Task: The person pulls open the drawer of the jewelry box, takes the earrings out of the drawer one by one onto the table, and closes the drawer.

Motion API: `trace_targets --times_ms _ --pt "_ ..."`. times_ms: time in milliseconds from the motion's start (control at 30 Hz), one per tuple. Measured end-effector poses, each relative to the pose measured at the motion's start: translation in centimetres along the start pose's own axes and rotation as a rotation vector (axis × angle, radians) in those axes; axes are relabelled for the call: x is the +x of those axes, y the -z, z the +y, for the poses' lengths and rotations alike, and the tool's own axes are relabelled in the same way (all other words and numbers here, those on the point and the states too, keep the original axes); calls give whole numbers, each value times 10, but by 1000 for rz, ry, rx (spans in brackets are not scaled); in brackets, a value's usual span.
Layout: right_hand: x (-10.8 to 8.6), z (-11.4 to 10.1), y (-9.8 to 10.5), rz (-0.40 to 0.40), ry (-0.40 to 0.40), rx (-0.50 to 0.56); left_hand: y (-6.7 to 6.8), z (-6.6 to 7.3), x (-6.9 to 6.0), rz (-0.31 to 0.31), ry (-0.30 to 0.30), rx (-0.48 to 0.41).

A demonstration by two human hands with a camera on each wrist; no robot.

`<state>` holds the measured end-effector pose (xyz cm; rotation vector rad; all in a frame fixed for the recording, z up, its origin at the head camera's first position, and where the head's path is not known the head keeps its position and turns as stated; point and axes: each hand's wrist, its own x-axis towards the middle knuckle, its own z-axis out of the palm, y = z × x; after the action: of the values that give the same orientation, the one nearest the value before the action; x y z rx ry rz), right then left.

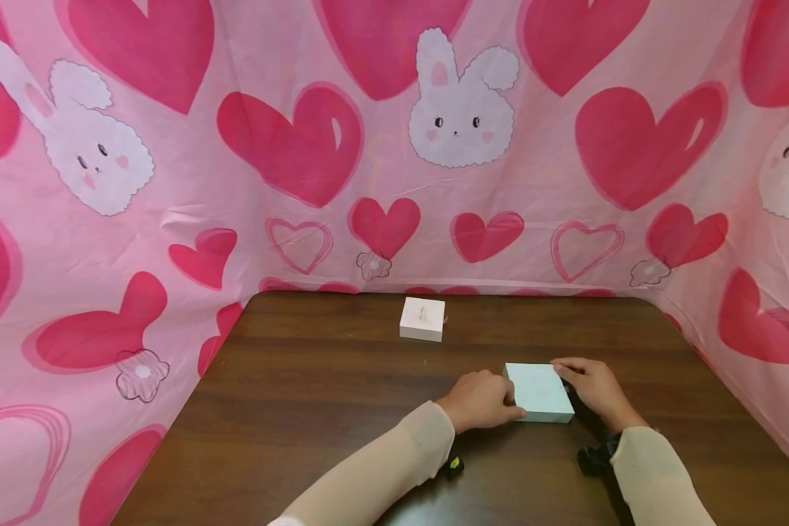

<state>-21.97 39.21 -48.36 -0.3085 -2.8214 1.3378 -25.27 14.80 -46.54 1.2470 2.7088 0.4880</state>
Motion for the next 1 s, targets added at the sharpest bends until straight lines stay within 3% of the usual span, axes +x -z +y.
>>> trace_targets --times_ms 667,1000 --pt "-10 3 -1 11 7 -7 -1 3 -8 -44 -21 -12" --pt "-15 -1 0 3 13 -8 -1 6 -11 -26 -39 22"
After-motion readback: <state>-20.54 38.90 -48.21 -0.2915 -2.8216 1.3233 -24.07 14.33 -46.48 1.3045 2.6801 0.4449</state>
